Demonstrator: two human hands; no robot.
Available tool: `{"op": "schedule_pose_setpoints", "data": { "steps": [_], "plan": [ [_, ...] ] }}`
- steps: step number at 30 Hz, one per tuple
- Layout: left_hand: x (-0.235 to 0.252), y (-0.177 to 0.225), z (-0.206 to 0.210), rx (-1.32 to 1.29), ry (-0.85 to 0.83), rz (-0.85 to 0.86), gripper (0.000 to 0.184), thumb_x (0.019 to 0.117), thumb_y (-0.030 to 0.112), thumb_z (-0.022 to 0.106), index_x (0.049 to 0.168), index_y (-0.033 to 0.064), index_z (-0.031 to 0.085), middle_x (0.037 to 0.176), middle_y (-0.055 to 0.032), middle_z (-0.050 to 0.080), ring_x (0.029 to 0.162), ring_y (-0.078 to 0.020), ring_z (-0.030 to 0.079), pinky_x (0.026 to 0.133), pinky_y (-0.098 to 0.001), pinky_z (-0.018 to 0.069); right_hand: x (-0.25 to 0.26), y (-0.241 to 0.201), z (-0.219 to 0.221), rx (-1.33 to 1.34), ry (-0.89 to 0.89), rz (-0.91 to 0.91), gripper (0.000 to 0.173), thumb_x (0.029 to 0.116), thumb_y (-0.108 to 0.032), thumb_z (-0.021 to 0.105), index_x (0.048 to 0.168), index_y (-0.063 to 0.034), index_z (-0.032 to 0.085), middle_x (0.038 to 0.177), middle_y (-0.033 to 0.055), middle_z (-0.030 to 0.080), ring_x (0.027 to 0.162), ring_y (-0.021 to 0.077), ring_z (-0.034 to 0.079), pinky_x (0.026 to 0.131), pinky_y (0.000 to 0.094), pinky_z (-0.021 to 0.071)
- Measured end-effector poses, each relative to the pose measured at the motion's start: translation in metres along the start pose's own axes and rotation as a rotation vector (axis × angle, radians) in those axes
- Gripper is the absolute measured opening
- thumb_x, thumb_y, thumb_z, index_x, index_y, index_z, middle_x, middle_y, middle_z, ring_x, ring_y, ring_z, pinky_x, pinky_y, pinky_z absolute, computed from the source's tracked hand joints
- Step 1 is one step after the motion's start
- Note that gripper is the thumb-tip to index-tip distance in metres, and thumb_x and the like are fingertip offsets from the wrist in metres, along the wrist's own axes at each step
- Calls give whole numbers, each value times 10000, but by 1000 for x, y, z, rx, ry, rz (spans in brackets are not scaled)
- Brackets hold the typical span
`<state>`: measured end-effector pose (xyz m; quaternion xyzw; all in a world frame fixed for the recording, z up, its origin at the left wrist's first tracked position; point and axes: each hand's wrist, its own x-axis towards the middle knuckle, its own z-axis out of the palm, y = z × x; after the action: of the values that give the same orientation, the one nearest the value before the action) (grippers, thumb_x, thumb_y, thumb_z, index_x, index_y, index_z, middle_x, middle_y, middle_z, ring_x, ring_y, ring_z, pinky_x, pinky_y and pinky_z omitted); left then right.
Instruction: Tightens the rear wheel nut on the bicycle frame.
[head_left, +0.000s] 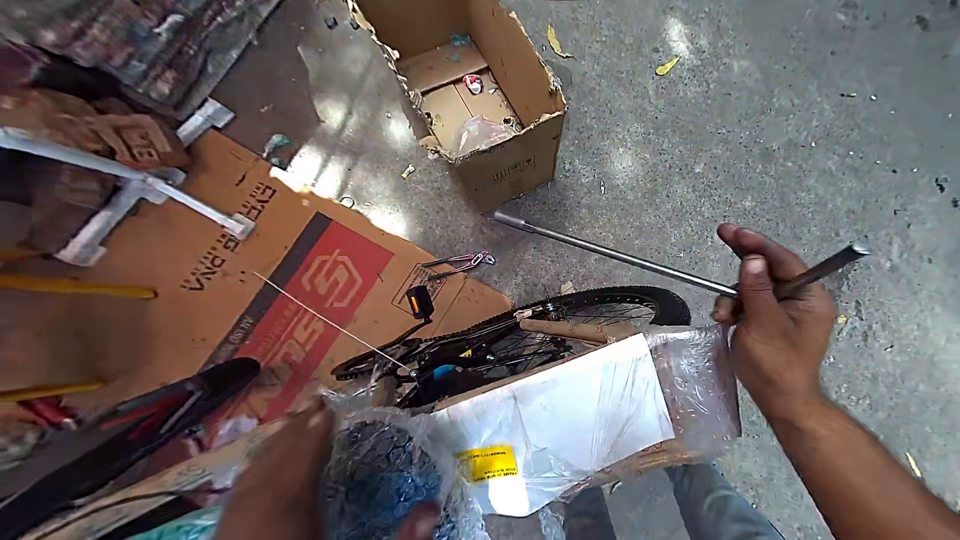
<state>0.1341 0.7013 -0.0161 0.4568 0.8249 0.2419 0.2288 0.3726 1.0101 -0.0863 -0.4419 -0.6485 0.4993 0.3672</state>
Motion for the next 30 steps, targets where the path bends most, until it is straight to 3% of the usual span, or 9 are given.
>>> {"op": "schedule_pose_setpoints", "data": {
  "steps": [3,6,9,14,17,19,24,26,30],
  "plan": [
    [33,35,97,225,-72,-115,934,914,767,471,1464,14,530,1447,-256,554,1390,-467,465,1177,-704,219,20,34,-59,-28,194,220,277,1104,-199,465,1337,-149,607,1089,-25,771,530,0,567,422,139,395],
    [42,42,171,291,227,-191,825,859,816,449,1200,118,725,1157,-202,681,1192,-430,592,1142,-671,277,27,78,-117,-48,296,508,278,1112,-330,439,1239,-200,649,1023,-33,775,463,5,505,387,148,359],
    [41,36,198,279,478,-217,715,911,781,377,972,157,723,978,-133,669,1096,-351,588,1135,-576,260,24,127,-144,-140,172,820,394,1066,-516,455,1172,-219,692,1035,-74,735,527,9,475,452,171,345],
    [17,41,199,291,475,-194,664,960,757,289,976,209,664,977,-60,630,1154,-257,552,1167,-492,228,14,238,-140,-266,-6,1373,854,882,-875,389,1275,-149,608,940,48,681,496,77,406,449,244,324],
    [0,43,201,304,455,-196,618,963,744,280,984,231,624,999,-30,599,1177,-217,525,1175,-475,213,15,291,-126,-171,-110,1537,775,828,-905,427,897,-148,576,587,-8,458,376,77,337,352,241,331],
    [-11,42,203,307,466,-197,602,962,742,282,983,237,609,1022,-11,586,1194,-196,508,1180,-465,202,14,309,-117,-46,-180,1549,691,854,-859,461,705,-184,482,500,-30,354,356,89,323,344,259,332],
    [-11,41,205,303,503,-190,604,962,736,278,970,230,608,1006,0,588,1171,-180,520,1178,-459,199,33,324,-97,180,-116,1452,528,945,-689,498,767,-195,556,552,-36,443,414,79,406,393,258,370],
    [-10,42,205,308,507,-194,612,962,741,266,968,235,609,1005,4,591,1169,-179,523,1177,-461,201,41,326,-92,200,-139,1417,516,982,-662,434,1006,-196,655,793,13,661,676,144,643,593,374,549],
    [-12,40,203,311,505,-193,616,960,745,266,969,236,613,1005,2,593,1169,-176,526,1180,-460,201,39,332,-86,219,-142,1389,561,986,-677,408,1161,-201,648,958,45,711,855,187,696,715,442,584]
  ]
}}
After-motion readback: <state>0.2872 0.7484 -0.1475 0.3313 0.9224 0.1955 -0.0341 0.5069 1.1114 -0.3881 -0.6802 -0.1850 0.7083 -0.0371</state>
